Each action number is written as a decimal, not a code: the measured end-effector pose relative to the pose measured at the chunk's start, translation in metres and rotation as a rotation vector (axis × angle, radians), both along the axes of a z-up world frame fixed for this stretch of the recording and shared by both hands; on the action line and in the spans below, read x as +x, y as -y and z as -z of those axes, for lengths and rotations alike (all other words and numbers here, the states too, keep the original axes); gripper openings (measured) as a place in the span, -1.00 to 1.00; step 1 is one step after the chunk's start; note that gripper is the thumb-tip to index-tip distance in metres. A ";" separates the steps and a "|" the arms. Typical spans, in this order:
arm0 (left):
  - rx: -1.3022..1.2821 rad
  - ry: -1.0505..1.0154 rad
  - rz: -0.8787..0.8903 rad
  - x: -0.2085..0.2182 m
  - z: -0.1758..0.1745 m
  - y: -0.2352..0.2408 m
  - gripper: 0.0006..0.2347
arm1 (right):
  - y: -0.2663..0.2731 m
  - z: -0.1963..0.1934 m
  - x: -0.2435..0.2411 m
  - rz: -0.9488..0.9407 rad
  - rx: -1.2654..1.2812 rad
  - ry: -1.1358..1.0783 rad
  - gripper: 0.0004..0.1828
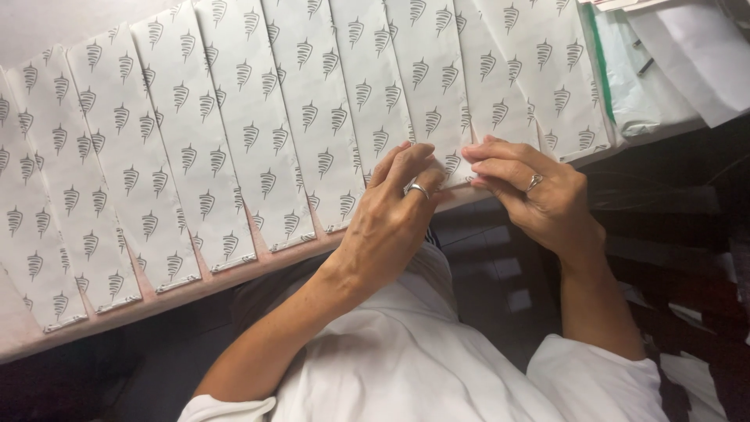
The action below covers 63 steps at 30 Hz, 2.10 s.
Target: Aligning, applying glue to, and folding paper wrappers in a production line setting
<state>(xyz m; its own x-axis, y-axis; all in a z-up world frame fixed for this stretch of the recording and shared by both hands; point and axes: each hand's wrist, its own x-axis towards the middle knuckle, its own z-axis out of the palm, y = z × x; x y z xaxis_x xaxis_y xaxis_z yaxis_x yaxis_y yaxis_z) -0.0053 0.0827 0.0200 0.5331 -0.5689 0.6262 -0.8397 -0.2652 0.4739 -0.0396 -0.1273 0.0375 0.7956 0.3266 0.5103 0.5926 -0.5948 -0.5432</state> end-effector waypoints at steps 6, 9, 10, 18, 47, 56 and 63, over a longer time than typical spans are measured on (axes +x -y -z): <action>0.060 0.045 0.012 0.000 0.003 -0.001 -0.91 | 0.004 0.002 -0.003 0.012 -0.024 0.001 -0.86; 0.082 0.047 0.043 0.002 0.004 -0.003 -0.92 | 0.006 0.005 -0.003 0.021 -0.027 -0.004 -0.81; 0.092 0.043 0.058 0.003 0.004 -0.004 -0.91 | 0.006 0.005 -0.003 0.024 -0.018 -0.011 -0.78; 0.102 0.061 0.057 0.006 -0.001 -0.007 -0.92 | 0.004 0.006 0.001 -0.016 -0.019 0.045 -0.85; -0.003 -0.026 -0.108 -0.018 0.017 0.013 -0.84 | 0.003 0.021 -0.010 -0.003 0.080 0.014 -0.94; -0.160 -0.363 -0.252 -0.008 0.016 0.023 -0.85 | -0.011 0.009 -0.009 0.196 0.115 -0.094 -0.88; -0.121 -0.408 -0.267 -0.009 0.015 0.024 -0.81 | -0.027 0.020 -0.006 0.274 0.066 0.015 -0.73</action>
<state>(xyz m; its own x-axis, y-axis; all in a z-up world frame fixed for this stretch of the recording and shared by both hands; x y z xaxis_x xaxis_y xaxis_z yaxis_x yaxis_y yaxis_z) -0.0146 0.0591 0.0046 0.8656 -0.3150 0.3893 -0.4895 -0.3685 0.7903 -0.0455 -0.0999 0.0173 0.8418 0.0664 0.5357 0.4230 -0.6976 -0.5783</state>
